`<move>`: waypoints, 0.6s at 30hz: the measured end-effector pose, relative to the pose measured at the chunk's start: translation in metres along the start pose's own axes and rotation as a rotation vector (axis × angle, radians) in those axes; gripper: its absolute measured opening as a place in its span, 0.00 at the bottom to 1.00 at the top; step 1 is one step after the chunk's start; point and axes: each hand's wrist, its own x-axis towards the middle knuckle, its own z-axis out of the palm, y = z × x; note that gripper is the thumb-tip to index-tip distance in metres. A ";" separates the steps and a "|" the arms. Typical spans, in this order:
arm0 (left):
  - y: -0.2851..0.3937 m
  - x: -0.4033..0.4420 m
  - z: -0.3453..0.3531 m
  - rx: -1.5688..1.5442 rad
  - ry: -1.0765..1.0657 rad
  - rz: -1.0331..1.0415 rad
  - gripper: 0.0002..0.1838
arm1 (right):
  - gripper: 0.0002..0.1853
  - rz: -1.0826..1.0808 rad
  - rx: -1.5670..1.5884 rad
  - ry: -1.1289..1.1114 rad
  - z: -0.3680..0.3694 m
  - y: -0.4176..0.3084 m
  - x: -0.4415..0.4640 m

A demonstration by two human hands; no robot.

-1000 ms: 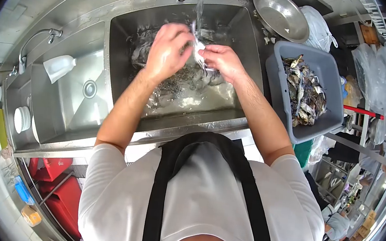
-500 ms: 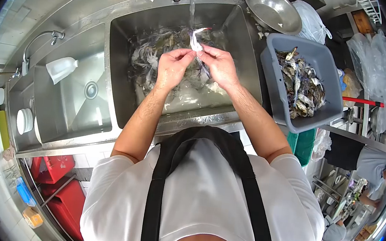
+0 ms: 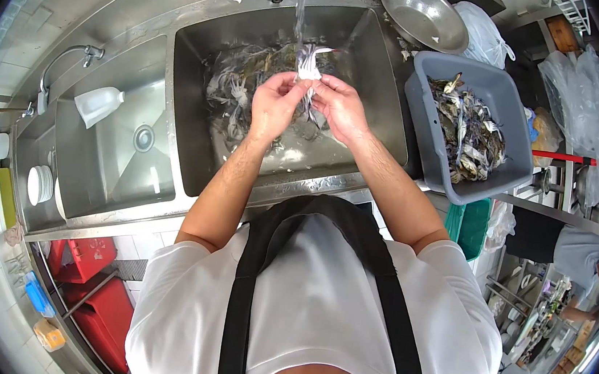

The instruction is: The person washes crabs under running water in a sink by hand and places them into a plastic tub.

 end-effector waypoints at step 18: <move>-0.074 0.152 0.119 -0.100 -0.049 -0.309 0.08 | 0.08 -0.022 0.386 0.249 -0.085 0.021 0.039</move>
